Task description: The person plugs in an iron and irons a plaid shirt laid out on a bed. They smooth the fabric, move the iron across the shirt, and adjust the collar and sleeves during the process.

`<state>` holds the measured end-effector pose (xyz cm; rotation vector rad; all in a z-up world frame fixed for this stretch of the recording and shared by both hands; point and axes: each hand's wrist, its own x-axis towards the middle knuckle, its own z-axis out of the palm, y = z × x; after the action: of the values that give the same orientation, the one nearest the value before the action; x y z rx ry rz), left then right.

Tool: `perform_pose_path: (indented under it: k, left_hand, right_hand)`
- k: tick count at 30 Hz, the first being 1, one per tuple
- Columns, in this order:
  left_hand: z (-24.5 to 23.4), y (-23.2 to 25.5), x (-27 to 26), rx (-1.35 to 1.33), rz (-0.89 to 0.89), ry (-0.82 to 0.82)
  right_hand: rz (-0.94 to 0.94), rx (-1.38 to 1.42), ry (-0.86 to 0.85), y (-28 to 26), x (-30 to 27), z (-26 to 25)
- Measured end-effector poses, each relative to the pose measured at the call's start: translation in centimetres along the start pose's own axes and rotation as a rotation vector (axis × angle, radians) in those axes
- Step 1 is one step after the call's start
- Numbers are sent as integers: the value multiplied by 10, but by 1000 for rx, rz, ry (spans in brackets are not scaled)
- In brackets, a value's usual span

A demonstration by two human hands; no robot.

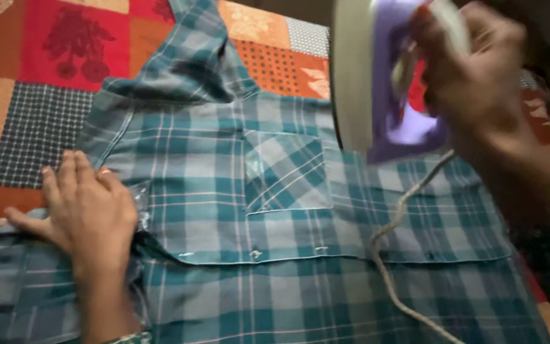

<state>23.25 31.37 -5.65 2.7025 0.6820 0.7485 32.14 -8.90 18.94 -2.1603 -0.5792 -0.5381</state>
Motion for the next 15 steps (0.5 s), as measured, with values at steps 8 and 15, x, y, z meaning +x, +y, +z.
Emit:
perform_pose_path:
  k: [8, 15]
  left_hand:
    - [1, 59, 89, -47, -64, -97]
    - [60, 113, 196, -81, -45, -491]
  right_hand:
    - [-92, -732, -614, 12, -20, 16]
    - [-223, -700, -777, 18, -26, 77]
